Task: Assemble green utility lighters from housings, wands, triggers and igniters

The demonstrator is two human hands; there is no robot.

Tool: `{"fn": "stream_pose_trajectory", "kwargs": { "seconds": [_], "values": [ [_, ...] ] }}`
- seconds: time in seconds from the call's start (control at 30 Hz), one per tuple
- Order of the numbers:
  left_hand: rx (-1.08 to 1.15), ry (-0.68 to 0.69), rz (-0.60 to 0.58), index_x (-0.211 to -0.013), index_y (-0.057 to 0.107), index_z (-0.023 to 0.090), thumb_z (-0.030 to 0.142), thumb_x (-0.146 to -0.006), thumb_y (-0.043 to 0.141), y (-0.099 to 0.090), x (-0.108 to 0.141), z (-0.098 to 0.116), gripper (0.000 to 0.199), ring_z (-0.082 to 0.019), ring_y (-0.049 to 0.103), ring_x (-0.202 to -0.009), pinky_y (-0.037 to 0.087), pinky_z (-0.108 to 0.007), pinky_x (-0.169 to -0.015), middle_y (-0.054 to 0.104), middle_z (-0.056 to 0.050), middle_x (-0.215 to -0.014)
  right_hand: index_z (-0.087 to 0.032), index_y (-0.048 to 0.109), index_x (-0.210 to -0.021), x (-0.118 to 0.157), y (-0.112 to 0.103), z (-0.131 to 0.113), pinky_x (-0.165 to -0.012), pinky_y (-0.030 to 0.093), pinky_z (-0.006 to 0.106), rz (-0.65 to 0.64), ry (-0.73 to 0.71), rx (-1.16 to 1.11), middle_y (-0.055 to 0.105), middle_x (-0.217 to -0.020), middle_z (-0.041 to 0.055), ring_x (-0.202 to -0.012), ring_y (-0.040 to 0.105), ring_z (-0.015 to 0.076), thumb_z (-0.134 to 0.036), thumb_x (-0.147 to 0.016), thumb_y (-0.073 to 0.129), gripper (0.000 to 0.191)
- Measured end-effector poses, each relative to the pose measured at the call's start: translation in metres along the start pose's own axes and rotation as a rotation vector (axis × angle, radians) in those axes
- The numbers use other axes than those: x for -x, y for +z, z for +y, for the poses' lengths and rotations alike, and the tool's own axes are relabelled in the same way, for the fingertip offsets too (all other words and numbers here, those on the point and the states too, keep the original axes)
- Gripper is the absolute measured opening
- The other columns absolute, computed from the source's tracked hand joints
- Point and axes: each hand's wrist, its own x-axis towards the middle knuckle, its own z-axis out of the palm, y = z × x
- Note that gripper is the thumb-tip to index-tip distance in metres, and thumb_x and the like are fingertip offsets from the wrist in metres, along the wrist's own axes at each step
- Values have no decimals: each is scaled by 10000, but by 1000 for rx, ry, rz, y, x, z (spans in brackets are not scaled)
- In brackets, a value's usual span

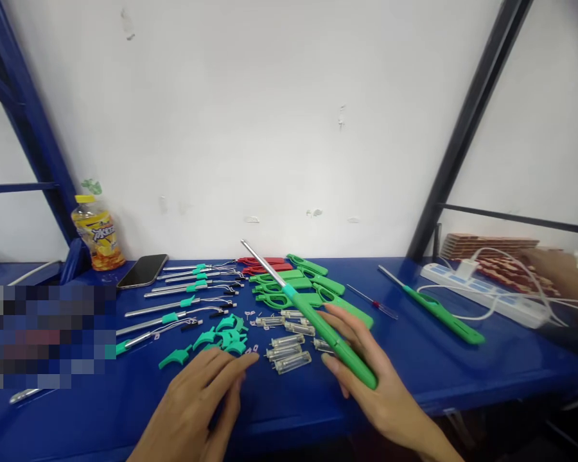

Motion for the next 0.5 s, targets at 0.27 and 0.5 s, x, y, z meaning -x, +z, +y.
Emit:
{"fn": "stream_pose_trajectory", "kwargs": {
  "seconds": [0.27,0.5],
  "values": [
    [874,-530,94,-1603,470,283,594,-1018,657,-15,2,12,688,-309,722,-1219,614,-405,-1007,673,-141,-1449,-446,538,-1526,-29,95,-33,-1089,596,440,-340,-437,-16,564,-1605,23,-1362,654,280,-250,-1066,527,501],
    [1086,-697,135,-1543,546,244,669,-898,783,-9,3,16,807,-350,679,-1290,533,-468,-1107,689,-157,-1426,-434,558,-1537,-38,99,-10,-1108,568,405,-416,-505,99,529,-1646,54,-1441,597,291,-148,-1038,540,575]
  ]
}}
